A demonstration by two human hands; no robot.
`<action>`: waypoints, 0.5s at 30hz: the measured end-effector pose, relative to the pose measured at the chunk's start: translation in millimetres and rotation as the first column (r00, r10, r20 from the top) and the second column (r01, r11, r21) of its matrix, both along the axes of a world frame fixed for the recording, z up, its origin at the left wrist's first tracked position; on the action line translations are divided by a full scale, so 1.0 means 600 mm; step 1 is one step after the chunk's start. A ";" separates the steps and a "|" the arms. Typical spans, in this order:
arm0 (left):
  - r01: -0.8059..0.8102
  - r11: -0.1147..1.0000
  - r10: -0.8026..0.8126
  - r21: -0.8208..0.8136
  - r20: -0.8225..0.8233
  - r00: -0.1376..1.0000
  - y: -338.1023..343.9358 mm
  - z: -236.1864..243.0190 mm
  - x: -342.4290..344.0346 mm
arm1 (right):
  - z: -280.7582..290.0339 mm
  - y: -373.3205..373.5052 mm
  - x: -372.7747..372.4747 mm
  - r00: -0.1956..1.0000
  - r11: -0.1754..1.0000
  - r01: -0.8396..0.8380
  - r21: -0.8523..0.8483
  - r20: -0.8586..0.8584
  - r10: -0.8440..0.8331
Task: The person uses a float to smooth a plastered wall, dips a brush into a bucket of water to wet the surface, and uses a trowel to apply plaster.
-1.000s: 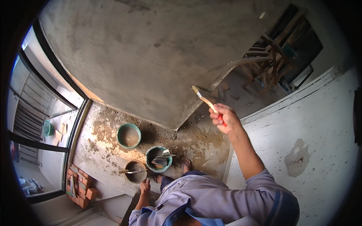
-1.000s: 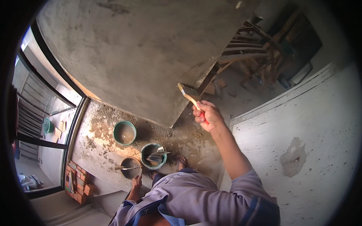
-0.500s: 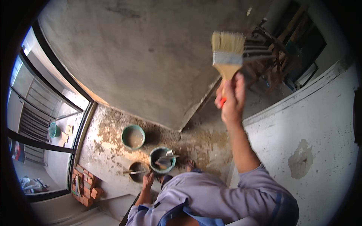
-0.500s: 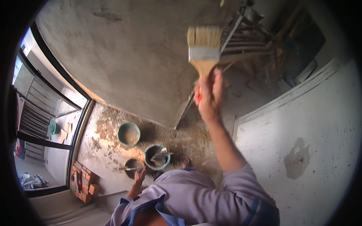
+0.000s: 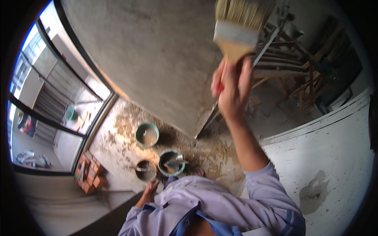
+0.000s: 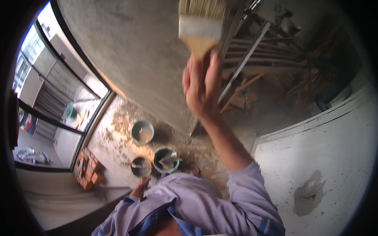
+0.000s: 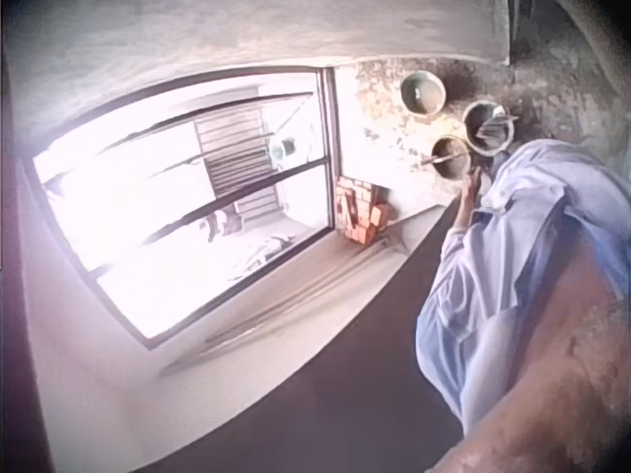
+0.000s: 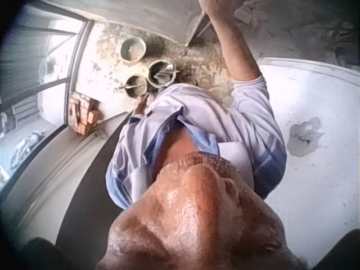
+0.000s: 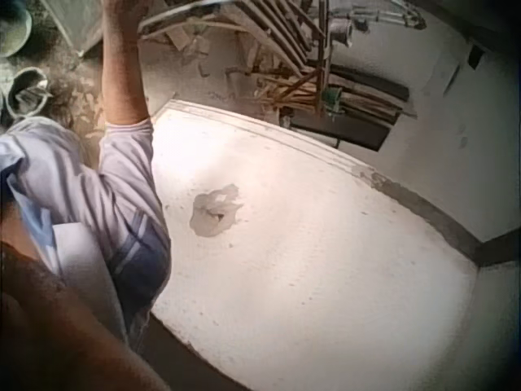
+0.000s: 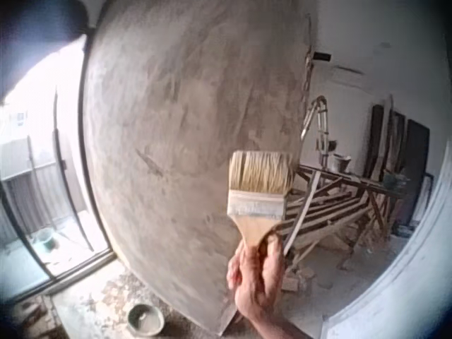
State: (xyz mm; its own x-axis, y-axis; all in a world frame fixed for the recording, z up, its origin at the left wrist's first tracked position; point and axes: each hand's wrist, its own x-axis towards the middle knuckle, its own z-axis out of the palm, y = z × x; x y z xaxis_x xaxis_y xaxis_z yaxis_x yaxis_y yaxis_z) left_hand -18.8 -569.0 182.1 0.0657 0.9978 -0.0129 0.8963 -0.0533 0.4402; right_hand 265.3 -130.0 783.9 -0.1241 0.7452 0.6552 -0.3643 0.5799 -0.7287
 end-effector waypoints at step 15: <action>-0.228 0.413 0.797 -0.882 0.228 0.560 -0.010 0.235 0.292 | -0.720 -0.079 0.089 0.894 0.702 0.208 -0.681 0.424 0.146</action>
